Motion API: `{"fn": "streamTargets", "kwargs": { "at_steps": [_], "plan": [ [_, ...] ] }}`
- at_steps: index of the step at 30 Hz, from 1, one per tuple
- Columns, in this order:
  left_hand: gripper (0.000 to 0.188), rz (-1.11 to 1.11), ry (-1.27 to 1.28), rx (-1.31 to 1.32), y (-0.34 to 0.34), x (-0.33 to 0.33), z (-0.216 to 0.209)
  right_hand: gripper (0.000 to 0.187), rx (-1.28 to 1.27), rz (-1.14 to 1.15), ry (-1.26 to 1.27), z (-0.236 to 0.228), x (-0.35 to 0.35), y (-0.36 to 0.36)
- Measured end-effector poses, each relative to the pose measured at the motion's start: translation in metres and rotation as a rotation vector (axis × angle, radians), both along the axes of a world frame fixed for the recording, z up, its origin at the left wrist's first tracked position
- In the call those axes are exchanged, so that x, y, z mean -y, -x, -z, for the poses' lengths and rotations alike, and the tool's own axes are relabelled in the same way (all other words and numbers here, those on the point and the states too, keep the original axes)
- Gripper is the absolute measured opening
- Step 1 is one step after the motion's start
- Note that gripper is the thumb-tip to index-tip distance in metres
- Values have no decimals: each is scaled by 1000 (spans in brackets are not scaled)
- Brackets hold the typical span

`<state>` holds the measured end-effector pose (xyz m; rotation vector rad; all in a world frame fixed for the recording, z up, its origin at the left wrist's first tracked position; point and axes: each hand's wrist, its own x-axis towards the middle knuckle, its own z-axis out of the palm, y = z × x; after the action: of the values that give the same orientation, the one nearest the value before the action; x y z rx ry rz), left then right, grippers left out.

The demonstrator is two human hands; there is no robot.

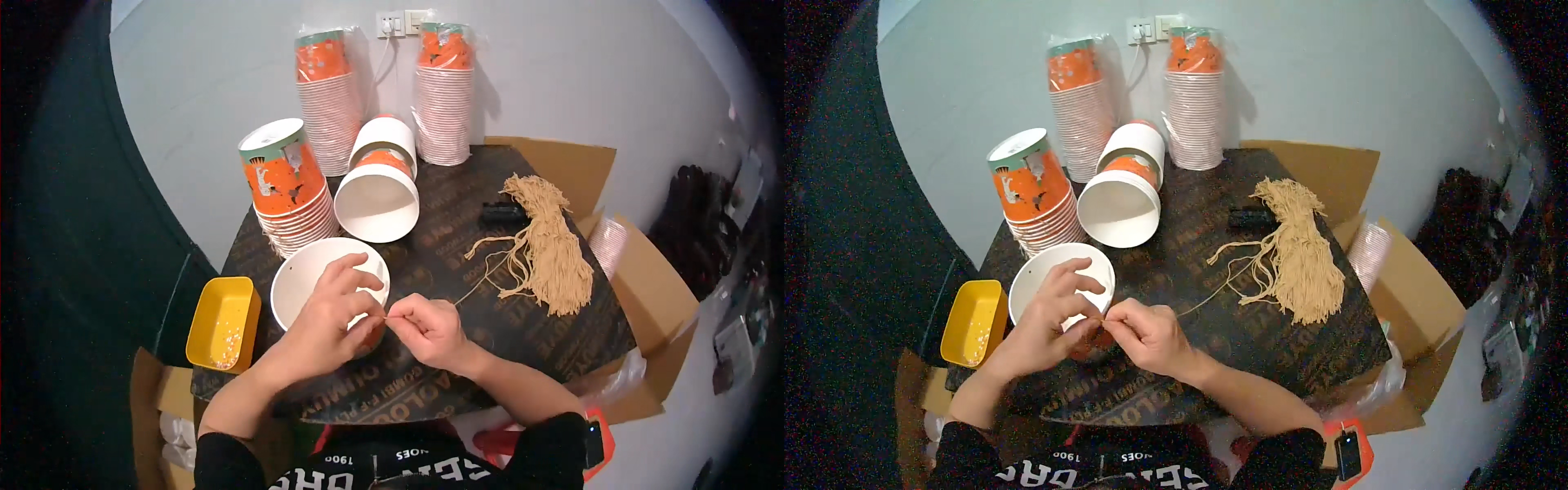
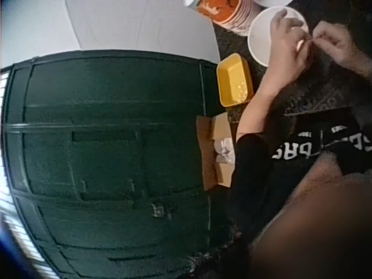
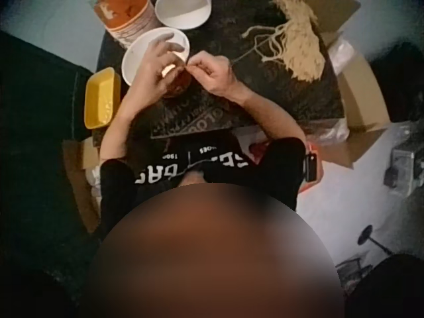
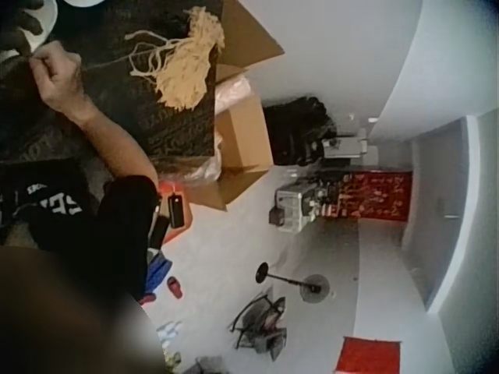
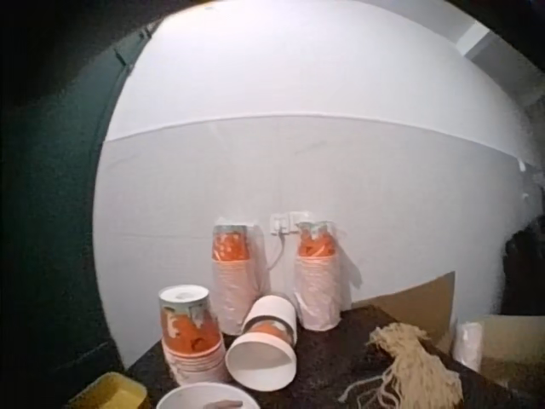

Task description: Tying thin brown strings through holes in paper cups to create handles.

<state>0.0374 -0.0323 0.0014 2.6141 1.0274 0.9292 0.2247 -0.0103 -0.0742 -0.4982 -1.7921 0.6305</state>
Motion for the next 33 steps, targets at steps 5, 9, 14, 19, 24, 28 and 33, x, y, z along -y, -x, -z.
{"fn": "streamTargets", "kwargs": {
  "at_steps": [5,9,14,19,24,28,33],
  "plan": [
    [9,-50,-31,53,9,-8,-1,8,38,10,-37,-2,-5,-3],
    [4,-126,95,145,15,-9,-1,10,92,-78,-36,-1,-13,-8],
    [8,-222,313,78,13,-8,-4,10,132,-103,22,6,-18,-9],
    [11,-218,355,32,14,-8,-1,9,114,-51,-5,7,-15,-4],
    [13,-203,385,-27,16,-9,0,8,131,-31,10,7,-13,-2],
    [13,-216,404,-44,15,-8,-2,8,135,-22,-1,8,-13,-1],
    [14,-200,408,-52,15,-9,0,8,130,-9,-12,10,-14,-1]
  ]
}}
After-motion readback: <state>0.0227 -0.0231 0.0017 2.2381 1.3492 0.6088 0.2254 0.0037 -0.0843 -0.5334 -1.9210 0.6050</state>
